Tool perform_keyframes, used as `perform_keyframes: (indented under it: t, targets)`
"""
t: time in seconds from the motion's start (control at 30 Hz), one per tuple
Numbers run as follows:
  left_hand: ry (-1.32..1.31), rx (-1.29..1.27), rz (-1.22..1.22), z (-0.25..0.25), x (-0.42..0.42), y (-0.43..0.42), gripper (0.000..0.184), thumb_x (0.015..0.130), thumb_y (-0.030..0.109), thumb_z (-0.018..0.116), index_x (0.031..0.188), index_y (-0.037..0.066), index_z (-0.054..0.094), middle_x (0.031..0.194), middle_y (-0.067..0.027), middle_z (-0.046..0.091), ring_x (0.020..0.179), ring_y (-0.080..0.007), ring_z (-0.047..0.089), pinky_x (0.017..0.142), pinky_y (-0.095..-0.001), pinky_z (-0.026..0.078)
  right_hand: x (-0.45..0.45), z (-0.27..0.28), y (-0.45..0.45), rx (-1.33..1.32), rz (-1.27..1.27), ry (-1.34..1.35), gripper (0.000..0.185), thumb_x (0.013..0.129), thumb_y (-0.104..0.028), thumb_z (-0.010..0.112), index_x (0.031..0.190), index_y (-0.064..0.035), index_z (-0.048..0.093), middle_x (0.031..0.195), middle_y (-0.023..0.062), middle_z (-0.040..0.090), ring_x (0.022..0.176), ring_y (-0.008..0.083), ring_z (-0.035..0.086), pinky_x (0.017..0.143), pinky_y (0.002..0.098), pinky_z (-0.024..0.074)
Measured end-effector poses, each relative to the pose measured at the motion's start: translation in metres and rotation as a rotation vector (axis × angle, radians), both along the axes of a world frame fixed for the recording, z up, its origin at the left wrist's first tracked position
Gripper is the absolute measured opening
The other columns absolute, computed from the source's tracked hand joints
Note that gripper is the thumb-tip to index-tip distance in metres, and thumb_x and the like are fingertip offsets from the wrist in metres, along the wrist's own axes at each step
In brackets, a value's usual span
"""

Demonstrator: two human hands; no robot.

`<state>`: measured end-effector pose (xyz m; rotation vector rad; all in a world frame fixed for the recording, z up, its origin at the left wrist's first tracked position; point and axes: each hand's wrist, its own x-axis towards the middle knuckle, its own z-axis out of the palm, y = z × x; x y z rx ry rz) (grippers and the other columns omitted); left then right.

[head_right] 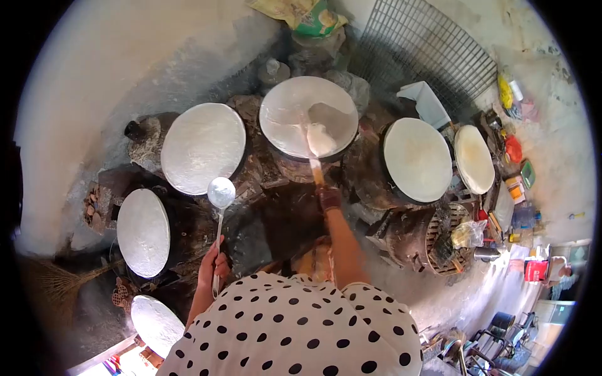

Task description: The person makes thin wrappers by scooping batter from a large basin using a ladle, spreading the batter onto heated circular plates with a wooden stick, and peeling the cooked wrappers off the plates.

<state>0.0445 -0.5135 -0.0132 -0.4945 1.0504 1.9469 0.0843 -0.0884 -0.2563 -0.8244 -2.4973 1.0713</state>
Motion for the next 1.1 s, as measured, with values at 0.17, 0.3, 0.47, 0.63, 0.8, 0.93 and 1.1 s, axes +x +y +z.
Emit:
perform_keyframes:
  t: [0.17, 0.3, 0.47, 0.63, 0.8, 0.93, 1.1]
  targets:
    - [-0.011, 0.027, 0.004, 0.001, -0.002, 0.039, 0.038, 0.099, 0.024, 0.043, 0.137, 0.017, 0.041, 0.063, 0.0031, 0.04, 0.042, -0.0062, 0.032, 0.041, -0.0212, 0.029, -0.009, 0.047, 0.067, 0.102, -0.056, -0.139, 0.024, 0.086, -0.029, 0.054, 0.081, -0.0115, 0.07, 0.08, 0.0102, 0.067, 0.075, 0.0255, 0.065, 0.067, 0.0373, 0.0512]
    - [-0.022, 0.032, -0.007, 0.001, 0.001, 0.073, 0.039, 0.099, 0.023, 0.043, 0.137, 0.016, 0.04, 0.063, 0.0032, 0.039, 0.042, -0.0058, 0.031, 0.04, -0.0208, 0.028, -0.034, 0.028, 0.036, 0.064, 0.077, -0.053, 0.025, 0.087, -0.029, 0.053, 0.083, -0.011, 0.069, 0.081, 0.0103, 0.067, 0.077, 0.0261, 0.065, 0.069, 0.0379, 0.0512]
    - [0.002, 0.071, 0.005, 0.019, 0.009, 0.115, 0.04, 0.099, 0.023, 0.043, 0.138, 0.015, 0.04, 0.063, 0.0037, 0.038, 0.041, -0.006, 0.031, 0.039, -0.0213, 0.028, 0.031, 0.006, 0.089, 0.09, 0.339, 0.038, 0.026, 0.088, -0.03, 0.051, 0.085, -0.0104, 0.069, 0.083, 0.0104, 0.067, 0.079, 0.0267, 0.064, 0.07, 0.0387, 0.0511]
    - [0.021, 0.063, 0.04, 0.019, 0.016, 0.151, 0.04, 0.099, 0.023, 0.043, 0.138, 0.015, 0.039, 0.062, 0.0036, 0.038, 0.041, -0.0057, 0.033, 0.039, -0.0217, 0.028, 0.014, 0.039, 0.173, -0.053, 0.067, -0.297, 0.025, 0.088, -0.03, 0.051, 0.088, -0.0103, 0.067, 0.082, 0.0107, 0.067, 0.081, 0.0266, 0.064, 0.072, 0.0386, 0.0506]
    - [0.034, -0.01, 0.02, 0.026, 0.026, 0.182, 0.039, 0.1, 0.023, 0.042, 0.138, 0.015, 0.039, 0.06, 0.0062, 0.035, 0.041, -0.0031, 0.032, 0.038, -0.0202, 0.028, 0.002, 0.028, 0.137, -0.078, 0.273, -0.036, 0.025, 0.088, -0.029, 0.052, 0.086, -0.0098, 0.068, 0.084, 0.0116, 0.067, 0.082, 0.027, 0.064, 0.074, 0.0389, 0.0502]
    - [0.054, 0.059, 0.034, 0.034, 0.033, 0.192, 0.039, 0.099, 0.022, 0.043, 0.137, 0.014, 0.04, 0.062, 0.0036, 0.038, 0.043, -0.0052, 0.034, 0.039, -0.0209, 0.029, 0.04, 0.001, 0.166, 0.243, 0.587, 0.232, 0.024, 0.088, -0.028, 0.055, 0.088, -0.0078, 0.068, 0.085, 0.0126, 0.068, 0.081, 0.0285, 0.065, 0.072, 0.0393, 0.0492]
    - [0.031, 0.088, 0.058, 0.031, 0.034, 0.199, 0.038, 0.1, 0.022, 0.041, 0.137, 0.014, 0.041, 0.061, 0.004, 0.036, 0.042, -0.0054, 0.034, 0.039, -0.0212, 0.029, -0.042, 0.058, 0.224, -0.384, -0.035, -0.293, 0.033, 0.094, -0.033, 0.044, 0.081, -0.0103, 0.064, 0.065, 0.0066, 0.065, 0.061, 0.0233, 0.064, 0.056, 0.0369, 0.0486]
